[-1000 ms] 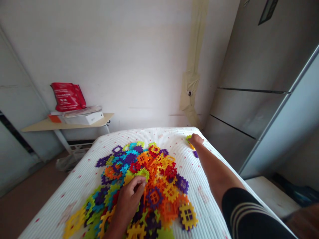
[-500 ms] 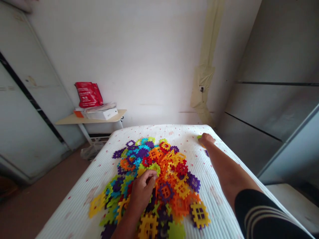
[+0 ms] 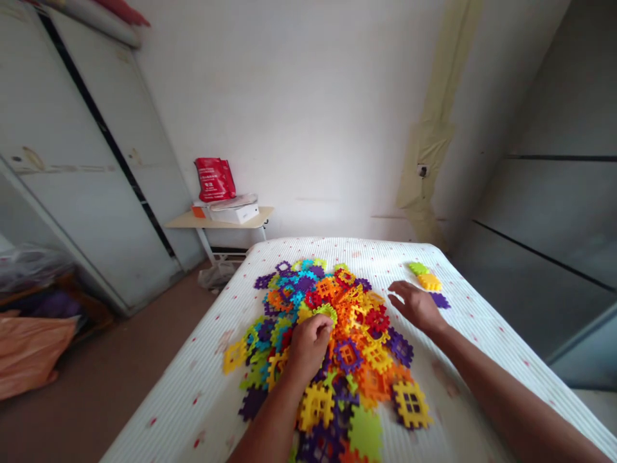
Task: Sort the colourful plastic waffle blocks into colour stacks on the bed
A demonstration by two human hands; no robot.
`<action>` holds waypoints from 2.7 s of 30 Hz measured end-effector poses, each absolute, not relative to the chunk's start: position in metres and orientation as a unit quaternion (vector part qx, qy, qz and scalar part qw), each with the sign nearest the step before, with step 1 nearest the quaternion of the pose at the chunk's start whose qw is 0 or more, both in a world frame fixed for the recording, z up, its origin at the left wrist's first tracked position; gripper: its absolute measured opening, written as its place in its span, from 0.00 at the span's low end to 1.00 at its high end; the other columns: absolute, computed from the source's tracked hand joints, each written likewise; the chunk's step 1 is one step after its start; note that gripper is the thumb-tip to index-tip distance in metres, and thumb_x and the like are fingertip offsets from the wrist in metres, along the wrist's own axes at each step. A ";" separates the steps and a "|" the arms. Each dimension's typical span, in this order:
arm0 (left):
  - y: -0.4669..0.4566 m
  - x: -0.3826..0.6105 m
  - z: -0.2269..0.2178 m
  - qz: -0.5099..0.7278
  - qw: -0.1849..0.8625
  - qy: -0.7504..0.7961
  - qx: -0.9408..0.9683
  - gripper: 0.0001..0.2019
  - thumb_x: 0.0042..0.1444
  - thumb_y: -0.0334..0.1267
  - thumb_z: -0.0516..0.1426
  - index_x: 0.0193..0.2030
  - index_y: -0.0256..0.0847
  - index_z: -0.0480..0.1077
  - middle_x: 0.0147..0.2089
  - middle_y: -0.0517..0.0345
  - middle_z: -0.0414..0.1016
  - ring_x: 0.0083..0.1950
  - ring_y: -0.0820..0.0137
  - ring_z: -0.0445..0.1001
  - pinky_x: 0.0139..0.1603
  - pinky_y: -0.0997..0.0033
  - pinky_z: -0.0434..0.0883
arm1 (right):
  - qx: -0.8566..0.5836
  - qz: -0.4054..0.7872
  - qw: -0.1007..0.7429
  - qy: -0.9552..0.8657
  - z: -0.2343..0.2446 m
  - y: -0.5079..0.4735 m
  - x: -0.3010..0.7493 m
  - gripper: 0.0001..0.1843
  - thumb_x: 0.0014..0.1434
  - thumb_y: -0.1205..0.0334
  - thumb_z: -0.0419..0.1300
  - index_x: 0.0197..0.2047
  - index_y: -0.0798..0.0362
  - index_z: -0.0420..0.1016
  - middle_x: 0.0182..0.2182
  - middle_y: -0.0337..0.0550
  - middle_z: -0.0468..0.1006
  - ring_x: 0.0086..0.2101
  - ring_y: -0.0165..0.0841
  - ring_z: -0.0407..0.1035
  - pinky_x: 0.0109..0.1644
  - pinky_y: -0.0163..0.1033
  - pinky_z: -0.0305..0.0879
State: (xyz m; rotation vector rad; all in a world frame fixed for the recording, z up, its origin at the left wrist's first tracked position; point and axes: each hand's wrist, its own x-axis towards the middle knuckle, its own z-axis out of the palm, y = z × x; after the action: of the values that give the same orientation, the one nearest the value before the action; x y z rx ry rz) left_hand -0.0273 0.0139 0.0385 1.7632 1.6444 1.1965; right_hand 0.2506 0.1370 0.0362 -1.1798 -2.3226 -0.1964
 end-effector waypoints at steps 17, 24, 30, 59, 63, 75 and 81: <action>0.036 -0.070 0.086 0.193 0.032 0.789 0.583 0.10 0.53 0.39 0.52 0.30 0.42 0.75 0.35 0.50 0.78 0.43 0.60 0.75 0.41 0.66 0.68 | -0.493 0.072 0.249 -0.831 -0.001 0.113 0.248 0.19 0.61 0.55 0.44 0.33 0.51 0.73 0.33 0.46 0.74 0.35 0.35 0.68 0.41 0.38 0.63; 0.053 -0.062 0.071 0.143 0.040 0.813 0.563 0.12 0.52 0.40 0.52 0.33 0.38 0.75 0.39 0.39 0.78 0.44 0.54 0.76 0.42 0.59 0.68 | -0.503 0.066 0.256 -0.823 0.002 0.112 0.246 0.18 0.60 0.57 0.44 0.32 0.53 0.73 0.32 0.45 0.74 0.34 0.34 0.69 0.40 0.36 0.62; 0.058 -0.071 0.070 0.171 0.090 0.813 0.550 0.07 0.45 0.36 0.55 0.28 0.41 0.74 0.35 0.46 0.79 0.39 0.56 0.77 0.34 0.66 0.67 | -0.519 0.079 0.243 -0.816 0.004 0.113 0.246 0.17 0.60 0.58 0.45 0.33 0.53 0.74 0.34 0.45 0.75 0.35 0.34 0.69 0.41 0.37 0.62; 0.004 -0.031 0.044 0.458 -0.043 0.491 0.740 0.07 0.53 0.28 0.51 0.29 0.43 0.66 0.39 0.55 0.70 0.41 0.70 0.73 0.44 0.72 0.69 | -0.504 0.227 0.359 -0.752 0.040 0.081 0.206 0.12 0.57 0.56 0.54 0.35 0.51 0.76 0.32 0.41 0.78 0.33 0.33 0.71 0.39 0.37 0.66; 0.005 -0.029 0.038 0.453 -0.077 0.465 0.757 0.06 0.55 0.29 0.52 0.30 0.44 0.65 0.39 0.55 0.71 0.42 0.69 0.73 0.44 0.73 0.69 | -0.422 0.198 0.343 -0.816 0.067 0.051 0.166 0.17 0.54 0.52 0.60 0.42 0.54 0.76 0.39 0.45 0.77 0.39 0.36 0.70 0.44 0.38 0.64; 0.002 -0.026 0.036 0.435 -0.129 0.451 0.769 0.07 0.56 0.27 0.51 0.32 0.43 0.64 0.41 0.53 0.71 0.43 0.69 0.74 0.46 0.71 0.70 | -0.471 0.235 0.220 -0.821 0.081 0.036 0.143 0.15 0.48 0.51 0.65 0.34 0.54 0.76 0.26 0.36 0.72 0.26 0.26 0.60 0.27 0.31 0.51; 0.003 -0.025 0.035 0.437 -0.138 0.449 0.767 0.06 0.56 0.28 0.51 0.33 0.42 0.65 0.42 0.52 0.71 0.44 0.67 0.74 0.45 0.69 0.71 | -0.492 0.221 0.179 -0.823 0.084 0.034 0.142 0.16 0.49 0.50 0.64 0.33 0.54 0.75 0.26 0.37 0.72 0.26 0.26 0.59 0.27 0.31 0.49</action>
State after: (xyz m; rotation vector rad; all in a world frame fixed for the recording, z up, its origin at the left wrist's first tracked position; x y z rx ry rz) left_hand -0.0247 0.0026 0.0346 2.6472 1.5505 1.5084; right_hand 0.1421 0.0339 0.0840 -1.3908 -2.3269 0.6258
